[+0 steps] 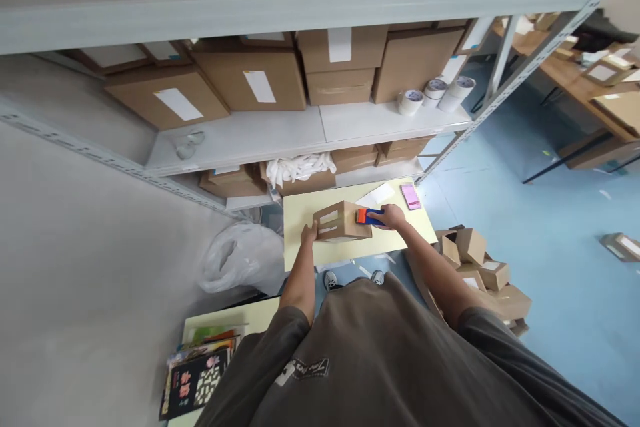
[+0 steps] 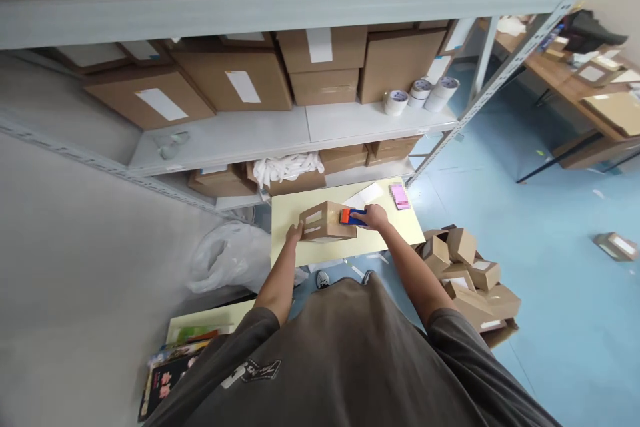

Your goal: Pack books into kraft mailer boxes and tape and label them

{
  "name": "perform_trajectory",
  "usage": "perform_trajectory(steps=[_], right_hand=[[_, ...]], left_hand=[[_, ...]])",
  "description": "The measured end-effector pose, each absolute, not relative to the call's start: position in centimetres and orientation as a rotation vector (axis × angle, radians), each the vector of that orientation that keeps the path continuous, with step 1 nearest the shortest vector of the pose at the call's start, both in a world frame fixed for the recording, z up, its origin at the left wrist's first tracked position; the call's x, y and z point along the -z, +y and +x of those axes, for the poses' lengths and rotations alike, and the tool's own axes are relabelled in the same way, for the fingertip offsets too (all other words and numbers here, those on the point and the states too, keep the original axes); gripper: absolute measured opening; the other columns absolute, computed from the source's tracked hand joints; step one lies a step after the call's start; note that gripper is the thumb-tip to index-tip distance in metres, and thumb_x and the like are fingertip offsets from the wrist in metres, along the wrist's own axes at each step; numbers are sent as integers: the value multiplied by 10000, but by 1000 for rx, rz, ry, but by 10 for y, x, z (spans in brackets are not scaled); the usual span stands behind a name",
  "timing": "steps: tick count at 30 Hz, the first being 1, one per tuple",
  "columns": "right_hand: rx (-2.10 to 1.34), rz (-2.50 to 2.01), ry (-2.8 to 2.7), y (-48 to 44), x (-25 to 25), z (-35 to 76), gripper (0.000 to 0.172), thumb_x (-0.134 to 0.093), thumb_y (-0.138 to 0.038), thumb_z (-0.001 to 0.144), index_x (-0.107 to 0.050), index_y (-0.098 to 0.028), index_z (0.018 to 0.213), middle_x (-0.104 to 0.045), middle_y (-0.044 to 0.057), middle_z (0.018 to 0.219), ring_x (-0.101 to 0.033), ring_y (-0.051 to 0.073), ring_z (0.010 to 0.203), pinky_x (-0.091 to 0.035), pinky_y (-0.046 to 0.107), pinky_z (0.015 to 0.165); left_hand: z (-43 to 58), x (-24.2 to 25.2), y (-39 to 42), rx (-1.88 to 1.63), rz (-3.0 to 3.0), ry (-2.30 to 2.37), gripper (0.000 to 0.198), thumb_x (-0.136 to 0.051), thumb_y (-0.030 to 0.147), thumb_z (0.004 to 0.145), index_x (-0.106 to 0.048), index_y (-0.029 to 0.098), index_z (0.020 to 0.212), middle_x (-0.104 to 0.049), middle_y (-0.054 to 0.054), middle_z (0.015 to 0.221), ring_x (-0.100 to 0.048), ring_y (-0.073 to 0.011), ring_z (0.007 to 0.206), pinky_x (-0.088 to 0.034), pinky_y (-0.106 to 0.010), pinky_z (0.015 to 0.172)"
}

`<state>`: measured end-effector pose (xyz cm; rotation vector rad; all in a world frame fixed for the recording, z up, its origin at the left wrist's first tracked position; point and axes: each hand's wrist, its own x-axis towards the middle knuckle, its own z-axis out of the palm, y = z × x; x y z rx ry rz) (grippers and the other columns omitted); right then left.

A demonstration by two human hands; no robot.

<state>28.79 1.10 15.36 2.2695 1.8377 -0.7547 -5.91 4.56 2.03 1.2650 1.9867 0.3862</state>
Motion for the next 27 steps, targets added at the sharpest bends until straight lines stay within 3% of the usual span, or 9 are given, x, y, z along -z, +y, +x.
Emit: perform_trajectory(steps=[3,5,8,13,18,24,27], right_hand=[[720,2219,1878,31,-168,230,695,-548,-829,940,-800,-186,1021,-794,174,1059,-742,291,1001,-479,291,721],[720,2163,1906,42,-176,196,716,-551,-828,939,-799,-169,1066,-787,191,1110,-737,306,1048,-503,306,771],[718,2110,1943,54,-184,155,742,-564,-817,937,-789,-138,1134,-776,208,1156,-730,318,1091,-525,327,835],[695,2105,1965,62,-183,132,742,-636,-800,906,-773,-135,1207,-767,227,1169,-718,335,1149,-532,350,916],[671,2104,1976,51,-173,189,746,-623,-846,881,-793,-171,1151,-775,214,1156,-724,340,1117,-535,358,909],[556,2167,1808,19,-172,333,732,-619,-834,891,-802,-151,1081,-772,239,1126,-724,360,1092,-533,361,871],[577,2201,1730,14,-162,354,748,-656,-825,868,-799,-128,1099,-766,252,1096,-730,370,1072,-541,378,872]], left_hand=[[-78,-36,46,-452,1245,1970,566,-526,580,1028,-668,157,1376,-719,-189,1393,-648,-338,1340,-499,-400,1086],[-82,-47,45,-533,1290,1886,500,-435,569,1071,-690,244,1353,-738,-97,1391,-659,-266,1325,-504,-337,1082],[-78,-60,43,-661,1371,1686,537,-460,584,1065,-633,242,1442,-730,-99,1404,-671,-278,1306,-507,-356,1090],[-55,-66,37,-526,1296,1877,577,-442,563,1083,-503,239,1557,-732,-119,1395,-696,-298,1269,-522,-397,1061],[-11,-58,20,-474,1282,1906,609,-371,544,1107,-416,207,1612,-745,-148,1362,-726,-306,1209,-543,-402,1004],[14,-58,17,-432,1305,1928,607,-429,539,1099,-437,202,1604,-729,-163,1388,-714,-318,1236,-525,-384,1017],[15,-60,19,-432,1316,1920,588,-424,521,1103,-435,214,1604,-692,-148,1454,-694,-308,1273,-520,-372,1028]])
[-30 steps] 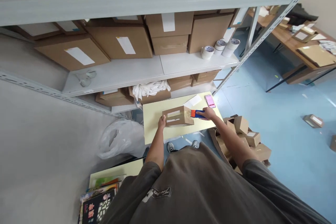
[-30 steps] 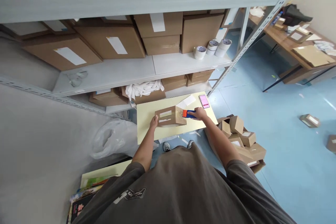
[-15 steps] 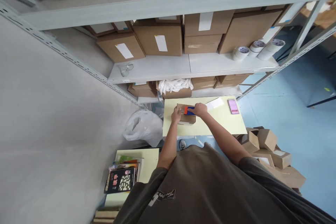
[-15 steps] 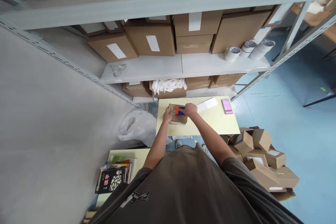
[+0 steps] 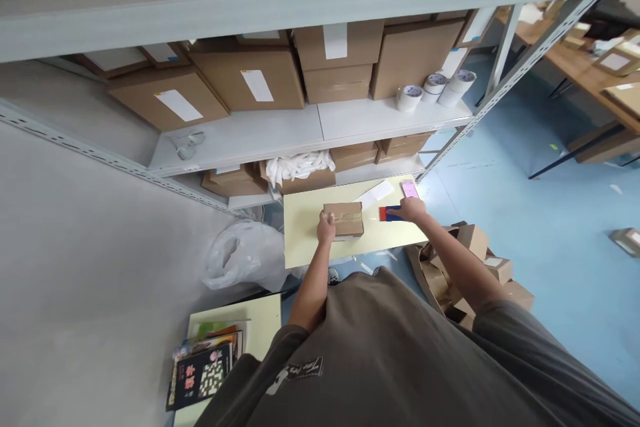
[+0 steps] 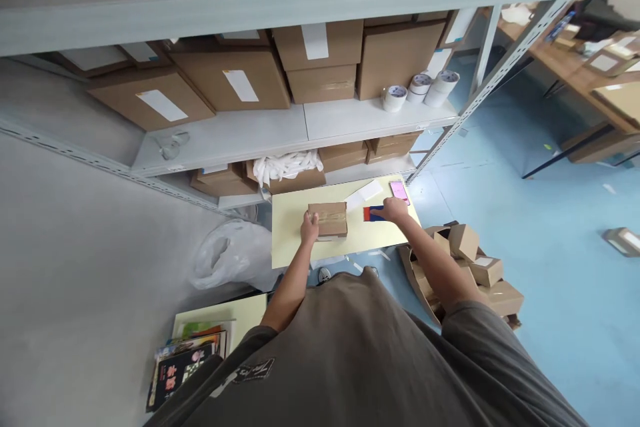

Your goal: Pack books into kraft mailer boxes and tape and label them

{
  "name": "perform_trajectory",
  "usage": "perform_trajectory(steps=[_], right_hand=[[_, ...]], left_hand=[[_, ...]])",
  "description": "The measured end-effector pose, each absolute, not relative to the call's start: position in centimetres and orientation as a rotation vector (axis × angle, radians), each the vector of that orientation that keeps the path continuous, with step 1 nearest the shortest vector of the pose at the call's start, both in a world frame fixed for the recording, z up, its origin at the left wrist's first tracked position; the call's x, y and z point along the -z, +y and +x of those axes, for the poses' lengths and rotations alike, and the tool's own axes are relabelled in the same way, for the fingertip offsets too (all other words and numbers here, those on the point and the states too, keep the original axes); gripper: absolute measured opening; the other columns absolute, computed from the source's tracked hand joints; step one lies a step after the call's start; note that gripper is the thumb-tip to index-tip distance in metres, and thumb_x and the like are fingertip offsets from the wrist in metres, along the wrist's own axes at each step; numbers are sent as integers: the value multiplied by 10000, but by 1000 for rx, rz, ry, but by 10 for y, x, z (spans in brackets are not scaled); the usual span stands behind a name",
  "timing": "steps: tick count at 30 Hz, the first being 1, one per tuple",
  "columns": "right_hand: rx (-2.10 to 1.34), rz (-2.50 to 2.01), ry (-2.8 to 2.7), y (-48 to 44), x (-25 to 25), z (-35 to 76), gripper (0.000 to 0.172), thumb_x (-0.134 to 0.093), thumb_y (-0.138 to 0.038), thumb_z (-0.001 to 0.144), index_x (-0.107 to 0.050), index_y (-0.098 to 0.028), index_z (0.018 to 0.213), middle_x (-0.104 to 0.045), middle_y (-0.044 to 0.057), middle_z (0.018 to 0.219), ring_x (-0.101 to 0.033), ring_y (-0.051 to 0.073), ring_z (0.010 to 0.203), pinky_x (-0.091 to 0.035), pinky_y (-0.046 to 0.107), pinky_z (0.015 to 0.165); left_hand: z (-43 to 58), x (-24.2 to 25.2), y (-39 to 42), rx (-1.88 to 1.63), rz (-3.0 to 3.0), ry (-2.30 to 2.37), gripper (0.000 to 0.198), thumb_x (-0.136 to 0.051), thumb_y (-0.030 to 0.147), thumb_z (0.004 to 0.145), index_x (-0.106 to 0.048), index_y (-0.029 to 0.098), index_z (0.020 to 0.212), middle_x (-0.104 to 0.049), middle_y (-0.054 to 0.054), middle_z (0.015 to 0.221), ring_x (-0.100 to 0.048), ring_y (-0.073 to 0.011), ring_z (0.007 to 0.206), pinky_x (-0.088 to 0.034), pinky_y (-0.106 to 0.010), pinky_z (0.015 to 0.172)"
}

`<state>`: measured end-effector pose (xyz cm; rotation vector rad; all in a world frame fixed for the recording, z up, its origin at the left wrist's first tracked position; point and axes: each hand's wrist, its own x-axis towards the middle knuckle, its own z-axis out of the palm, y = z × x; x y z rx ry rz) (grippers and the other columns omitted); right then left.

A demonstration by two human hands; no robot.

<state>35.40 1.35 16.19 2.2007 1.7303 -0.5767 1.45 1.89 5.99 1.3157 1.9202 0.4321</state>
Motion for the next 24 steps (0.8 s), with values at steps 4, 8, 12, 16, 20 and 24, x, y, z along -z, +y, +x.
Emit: perform_trajectory(steps=[4,8,12,16,20,24], right_hand=[[769,2268,1730,17,-130,306,763,-720,-774,841,-781,-84,1161,-763,268,1062,-724,354,1077,-544,385,909],[916,2305,1730,12,-100,261,767,-713,-737,858,-756,-55,1206,-777,237,1034,-709,349,1093,-540,395,915],[901,2377,1576,-2,-78,276,663,-598,-653,974,-744,-66,1247,-762,286,1123,-726,363,1111,-536,423,946],[826,2456,1377,-19,-66,314,517,-486,-498,1047,-708,-133,1337,-746,268,1210,-713,334,1195,-525,419,978],[1041,2511,1416,-26,-71,315,505,-534,-500,1017,-707,-150,1338,-743,256,1210,-721,372,1169,-535,494,992],[1213,2538,1638,-22,-84,261,538,-319,-516,1107,-694,-244,1381,-766,111,1278,-712,275,1207,-526,370,1059]], left_hand=[[13,-59,16,-432,1362,1920,584,-402,513,1108,-437,201,1601,-686,-142,1467,-673,-294,1313,-515,-360,1047],[10,-58,15,-426,1385,1952,607,-401,558,1102,-454,203,1592,-687,-140,1469,-667,-283,1329,-517,-348,1053],[9,-59,17,-401,1376,1971,614,-414,561,1098,-456,203,1595,-673,-143,1487,-653,-284,1353,-521,-352,1057],[9,-61,19,-412,1373,1953,601,-416,531,1101,-444,209,1608,-666,-129,1501,-643,-288,1361,-514,-367,1079],[8,-60,18,-424,1361,1930,607,-420,529,1097,-441,198,1606,-660,-137,1506,-647,-296,1355,-513,-376,1080],[9,-57,19,-440,1346,1901,609,-422,520,1096,-435,187,1606,-658,-141,1507,-648,-300,1353,-513,-378,1079]])
